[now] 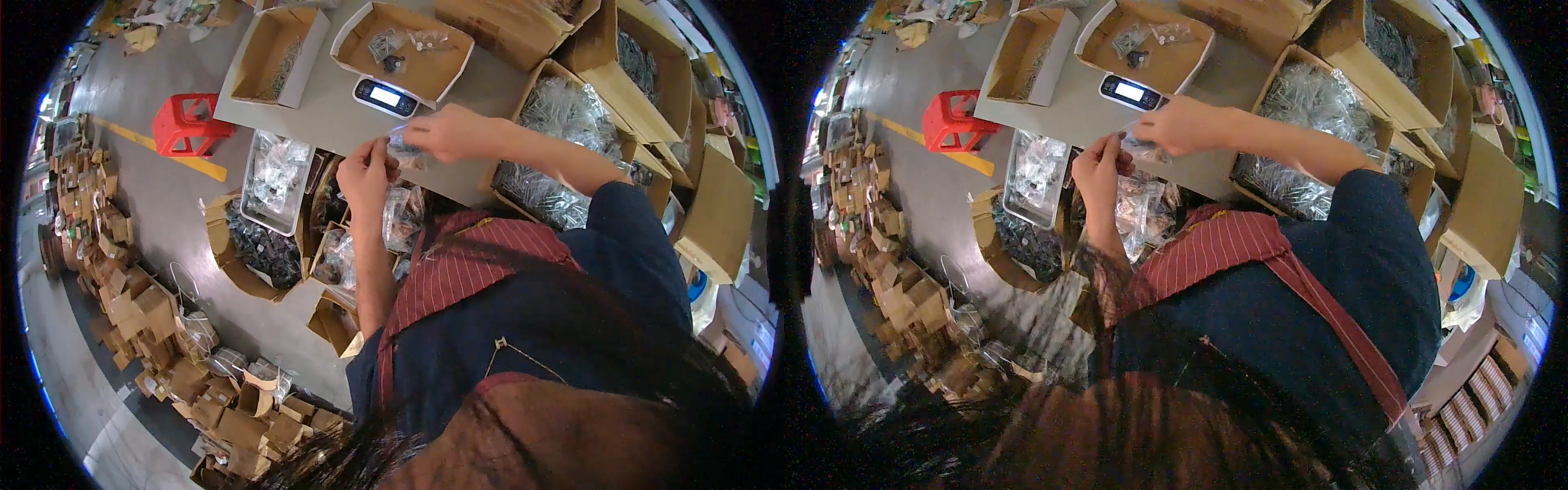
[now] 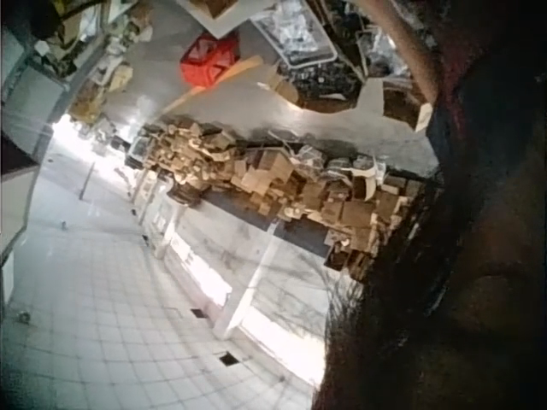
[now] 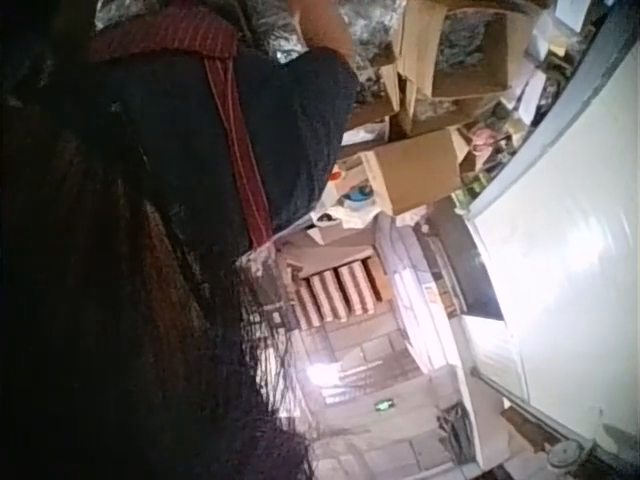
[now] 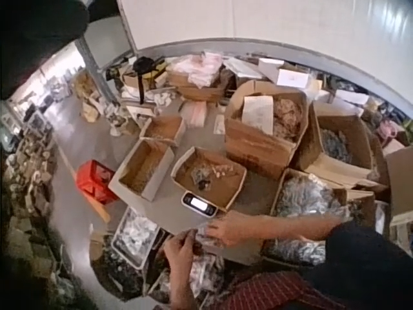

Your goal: The person picks up metal brackets, bolts, and washers from several boxes, places them into small plastic bags, and weighs the bags on a digital scale.

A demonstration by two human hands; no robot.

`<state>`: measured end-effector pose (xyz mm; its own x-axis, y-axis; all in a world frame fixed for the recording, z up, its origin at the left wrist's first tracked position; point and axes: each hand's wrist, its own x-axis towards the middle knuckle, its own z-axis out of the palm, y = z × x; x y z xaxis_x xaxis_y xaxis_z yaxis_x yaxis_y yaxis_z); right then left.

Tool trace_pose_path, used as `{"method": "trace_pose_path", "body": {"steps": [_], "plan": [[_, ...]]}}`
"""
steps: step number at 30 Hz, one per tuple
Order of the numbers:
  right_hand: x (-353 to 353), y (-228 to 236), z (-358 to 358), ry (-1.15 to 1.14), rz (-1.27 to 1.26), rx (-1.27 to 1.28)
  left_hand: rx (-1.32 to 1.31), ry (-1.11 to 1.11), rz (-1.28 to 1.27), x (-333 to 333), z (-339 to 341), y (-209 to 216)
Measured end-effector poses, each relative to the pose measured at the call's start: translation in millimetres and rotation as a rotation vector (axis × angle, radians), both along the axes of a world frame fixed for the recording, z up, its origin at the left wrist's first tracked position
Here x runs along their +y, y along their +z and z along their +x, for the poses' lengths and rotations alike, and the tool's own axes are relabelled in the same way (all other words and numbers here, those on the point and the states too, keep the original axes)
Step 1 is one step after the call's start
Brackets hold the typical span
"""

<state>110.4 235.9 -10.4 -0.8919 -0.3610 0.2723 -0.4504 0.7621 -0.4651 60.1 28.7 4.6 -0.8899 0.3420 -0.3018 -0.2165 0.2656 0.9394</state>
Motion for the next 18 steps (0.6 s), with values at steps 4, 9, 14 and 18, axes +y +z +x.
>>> {"method": "trace_pose_path", "body": {"steps": [4, 9, 14, 18], "plan": [[8, -1, -42, 0.105, 0.072, -0.026, 0.098, -0.036, -0.003, 2, -2, -1], [62, -65, -158, -0.313, 0.571, 0.565, 0.097, -0.02, -0.025, 12, 5, 8], [80, -72, -199, -0.292, 0.497, 0.205, 0.008, -0.002, 0.1, 8, 9, 4], [82, -38, -177, -0.307, -0.334, 0.119, 0.026, -0.029, 0.056, 9, 4, 5]]}}
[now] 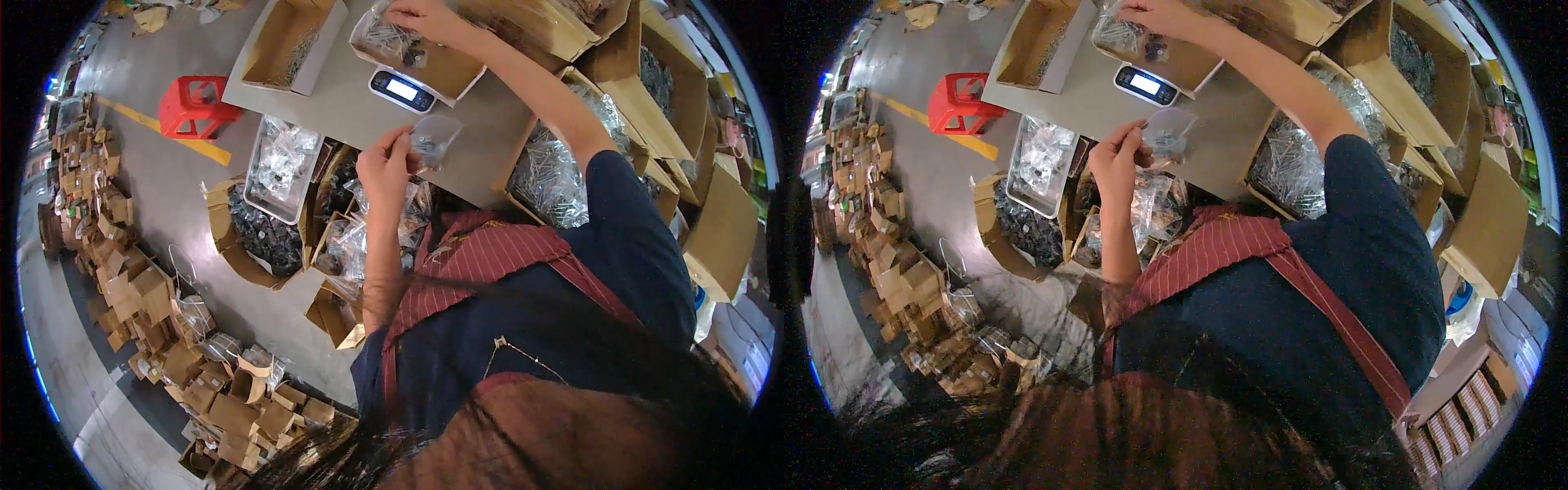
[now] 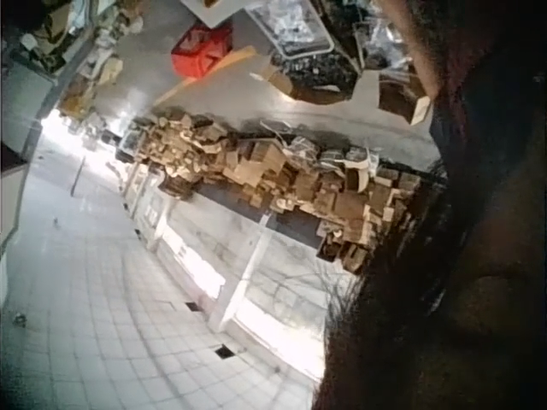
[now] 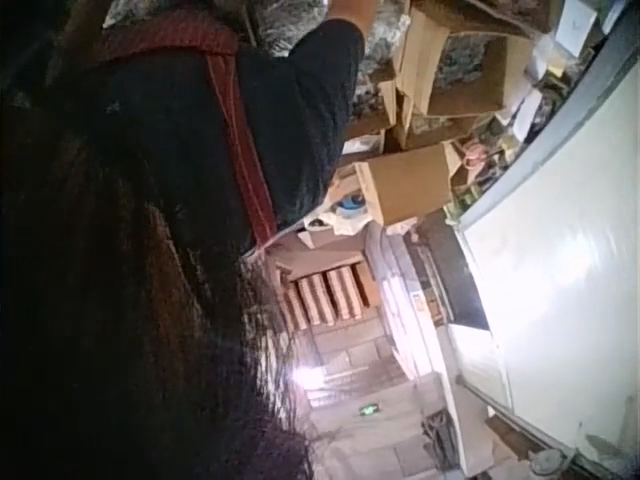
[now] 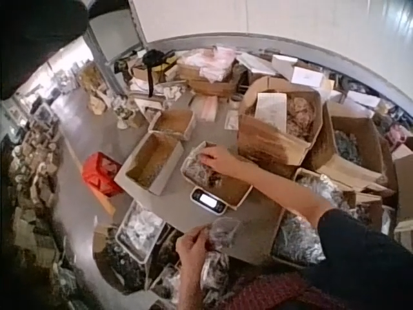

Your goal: The person picks up metal brackets, bolts, and washers from several boxes, places them into small plastic bags, and weighs the bags on a digital scale.

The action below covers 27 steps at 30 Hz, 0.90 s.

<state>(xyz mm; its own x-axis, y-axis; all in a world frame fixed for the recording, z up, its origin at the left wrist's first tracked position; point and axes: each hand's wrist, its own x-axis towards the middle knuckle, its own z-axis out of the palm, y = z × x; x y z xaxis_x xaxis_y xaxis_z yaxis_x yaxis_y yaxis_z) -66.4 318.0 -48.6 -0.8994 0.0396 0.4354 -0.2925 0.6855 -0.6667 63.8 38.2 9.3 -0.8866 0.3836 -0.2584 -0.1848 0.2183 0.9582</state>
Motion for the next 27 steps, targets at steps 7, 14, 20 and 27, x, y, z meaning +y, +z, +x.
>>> {"method": "trace_pose_path", "body": {"steps": [7, 14, 20, 27], "plan": [[-40, 56, 116, 0.25, -0.552, -0.398, -0.114, 0.013, 0.146, -1, -21, -10], [-60, 42, 162, 0.305, 0.039, -0.157, -0.136, -0.038, 0.109, 4, -16, -8], [-83, 49, 163, 0.325, 0.543, -0.388, 0.193, -0.143, -0.122, 18, 0, 2], [-58, 59, 132, 0.464, -0.391, -0.552, -0.004, 0.016, 0.115, 3, 6, 4]]}}
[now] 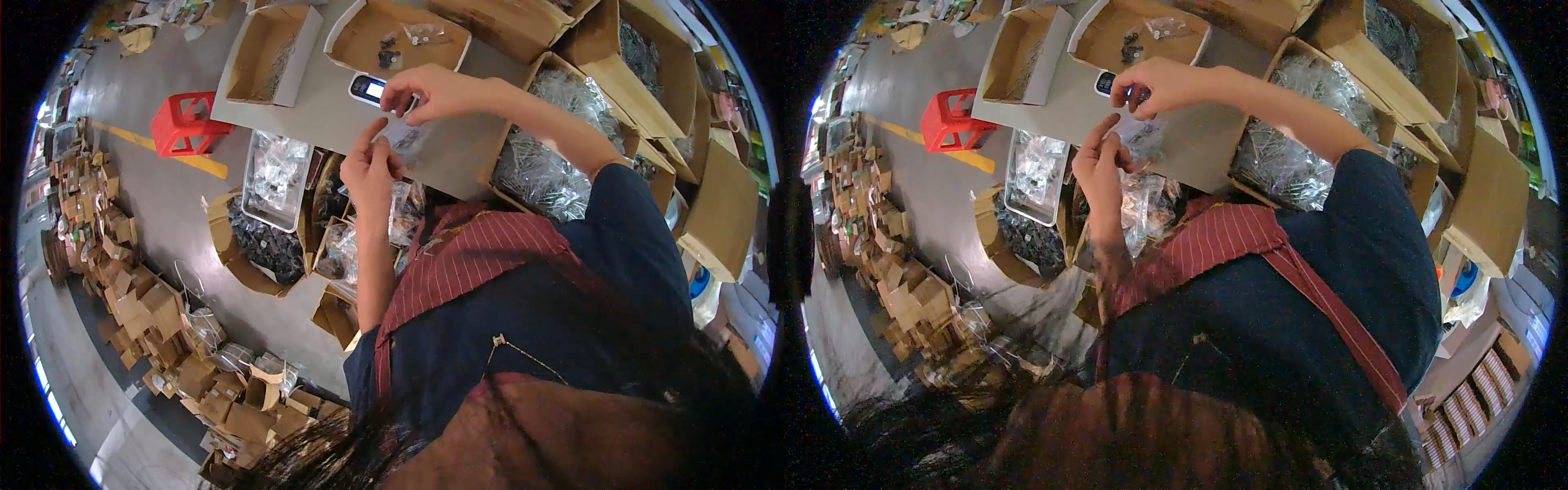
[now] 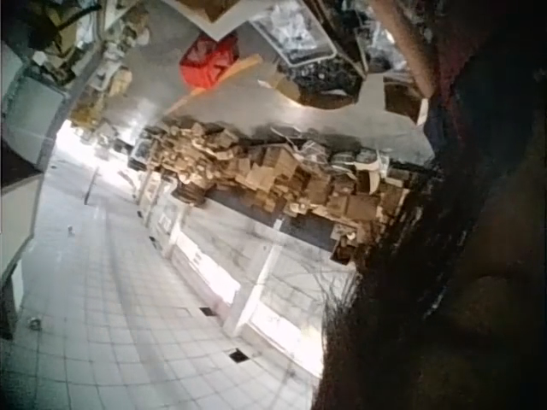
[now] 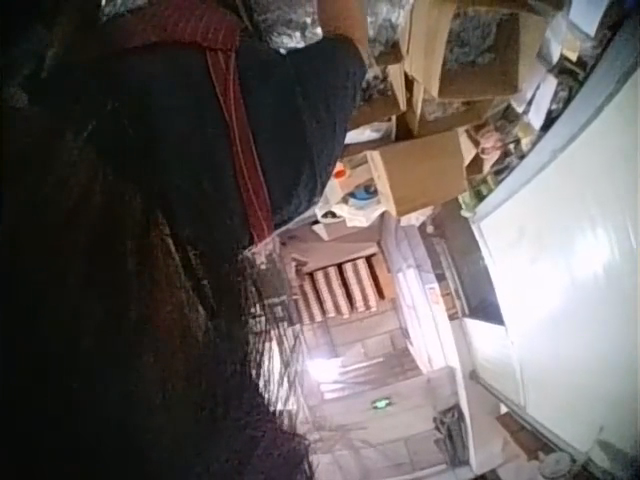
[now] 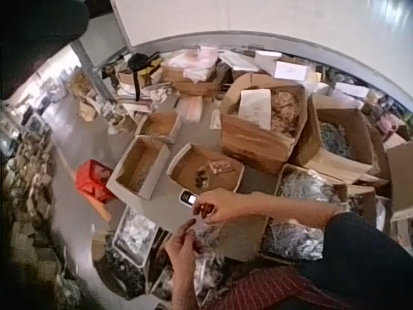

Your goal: The person picks up metal brackets, bolts, and washers from several boxes, places them into small plastic bags, and weighs the bags on a digital scale.

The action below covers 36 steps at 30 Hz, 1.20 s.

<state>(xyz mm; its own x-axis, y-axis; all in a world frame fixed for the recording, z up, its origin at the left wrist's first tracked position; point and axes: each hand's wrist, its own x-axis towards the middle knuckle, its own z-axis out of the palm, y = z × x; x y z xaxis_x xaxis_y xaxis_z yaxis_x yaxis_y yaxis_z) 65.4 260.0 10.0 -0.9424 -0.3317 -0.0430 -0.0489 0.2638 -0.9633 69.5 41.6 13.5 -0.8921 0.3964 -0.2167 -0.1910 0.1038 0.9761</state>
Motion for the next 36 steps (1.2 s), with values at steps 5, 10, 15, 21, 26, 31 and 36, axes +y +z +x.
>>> {"method": "trace_pose_path", "body": {"steps": [5, 10, 15, 21, 26, 31, 36], "plan": [[44, -54, -63, -0.434, 0.745, 0.384, 0.028, -0.013, 0.024, 7, 8, 14], [53, -80, -85, -0.365, 1.052, 0.029, 0.013, 0.011, 0.068, 6, 14, 17], [59, -66, -103, -0.431, 0.687, 0.071, -0.005, 0.003, 0.113, 3, 14, 10], [57, -91, -126, -0.338, 0.938, 0.202, -0.011, 0.024, 0.104, 6, 13, 5], [53, -73, -134, -0.317, 0.636, 0.085, -0.006, 0.008, 0.094, 2, 15, -4], [28, -87, -118, -0.005, 1.042, 0.275, 0.008, -0.002, 0.044, 3, 14, 1], [50, -105, -101, -0.249, 0.882, 0.414, -0.029, -0.005, 0.051, 12, 13, 0]]}}
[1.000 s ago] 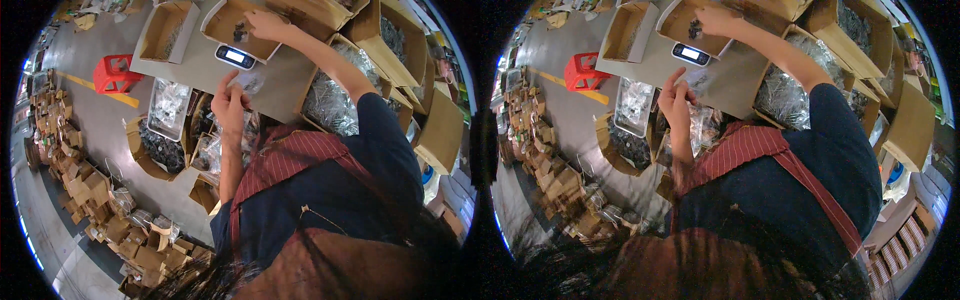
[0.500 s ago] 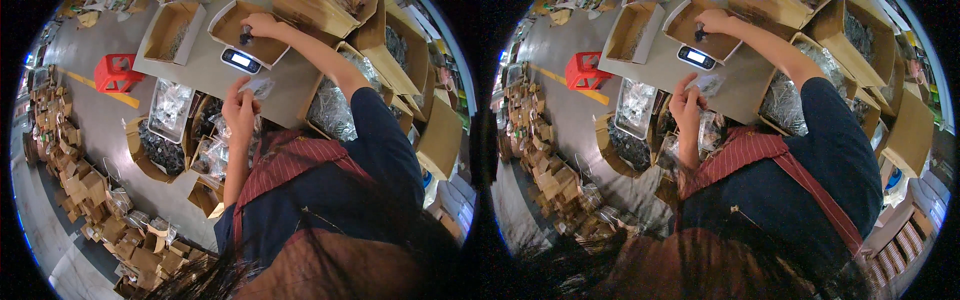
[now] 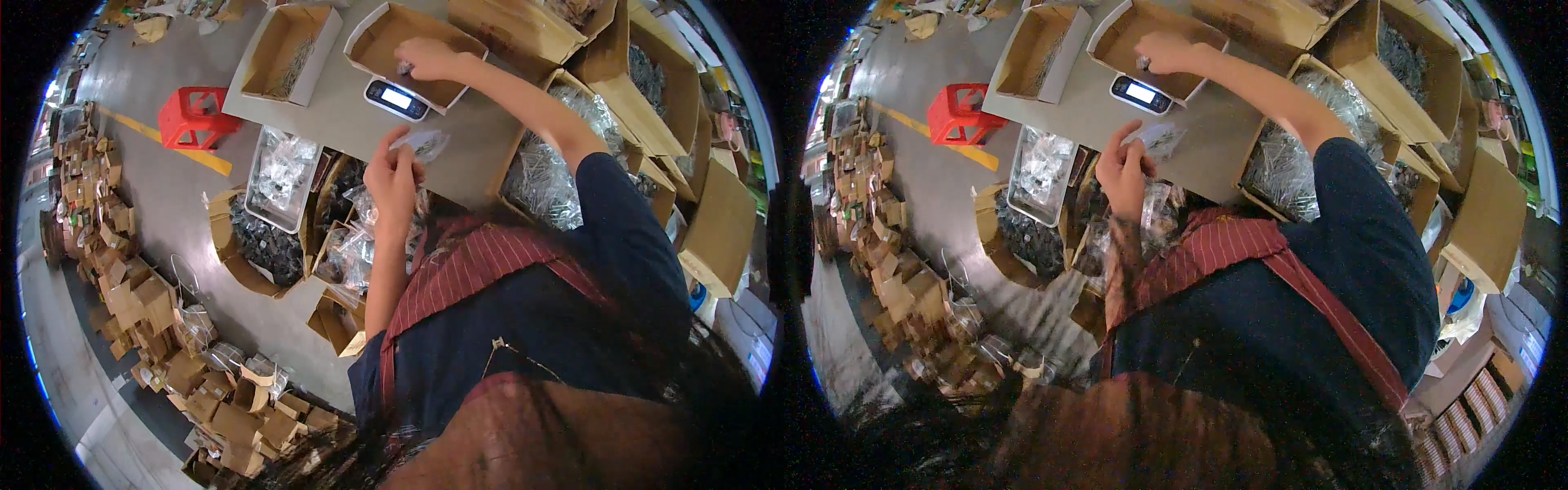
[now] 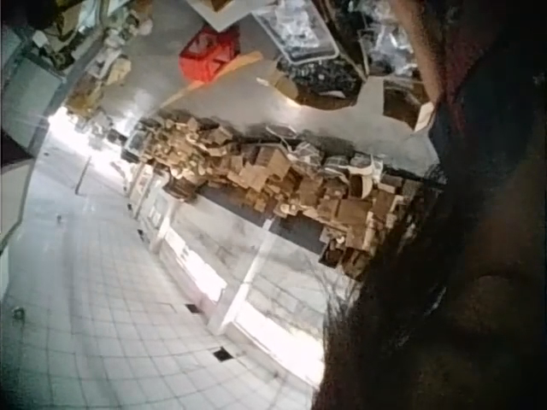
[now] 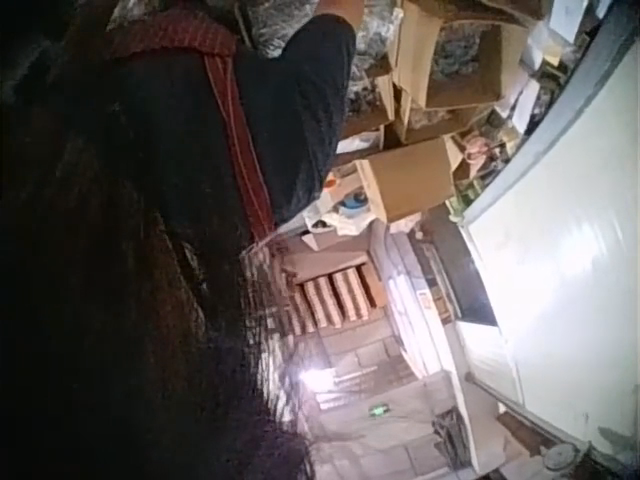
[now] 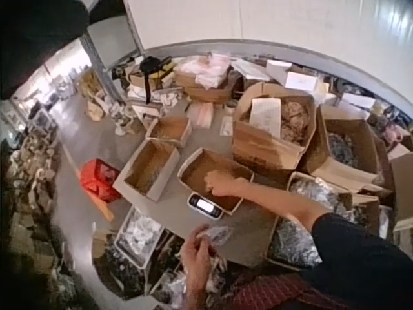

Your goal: The person picks up metal brackets, bolts, and washers from several boxes, places them into small plastic bags, and weighs the bags on a digital scale.

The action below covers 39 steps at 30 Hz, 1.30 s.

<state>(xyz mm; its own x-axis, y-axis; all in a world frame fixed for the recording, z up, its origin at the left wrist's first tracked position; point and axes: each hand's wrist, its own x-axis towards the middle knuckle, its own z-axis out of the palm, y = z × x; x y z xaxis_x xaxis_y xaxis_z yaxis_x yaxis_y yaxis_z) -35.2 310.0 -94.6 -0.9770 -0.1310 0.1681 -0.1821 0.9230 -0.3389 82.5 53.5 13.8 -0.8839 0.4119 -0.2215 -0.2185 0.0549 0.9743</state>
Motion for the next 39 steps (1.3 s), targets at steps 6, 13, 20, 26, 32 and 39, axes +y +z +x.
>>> {"method": "trace_pose_path", "body": {"steps": [6, 13, 20, 26, 32, 39], "plan": [[-36, 97, 83, 0.17, -0.78, -0.253, 0.072, 0.028, -0.021, -14, -13, -14], [-57, 87, 128, 0.136, -0.772, -0.281, 0.055, -0.005, 0.009, -2, -3, -3], [-54, 121, 168, -0.016, -1.02, -0.492, 0.08, -0.074, 0.203, 13, 18, 15], [-66, 122, 207, -0.068, -0.376, -0.175, 0.123, -0.188, 0.202, 35, 45, 21], [-44, 93, 209, -0.001, -0.474, -0.283, 0.076, -0.109, -0.036, 17, 40, -23], [-39, 133, 231, 0.109, -1.186, -0.29, 0.076, -0.044, 0.031, 11, 38, -25]]}}
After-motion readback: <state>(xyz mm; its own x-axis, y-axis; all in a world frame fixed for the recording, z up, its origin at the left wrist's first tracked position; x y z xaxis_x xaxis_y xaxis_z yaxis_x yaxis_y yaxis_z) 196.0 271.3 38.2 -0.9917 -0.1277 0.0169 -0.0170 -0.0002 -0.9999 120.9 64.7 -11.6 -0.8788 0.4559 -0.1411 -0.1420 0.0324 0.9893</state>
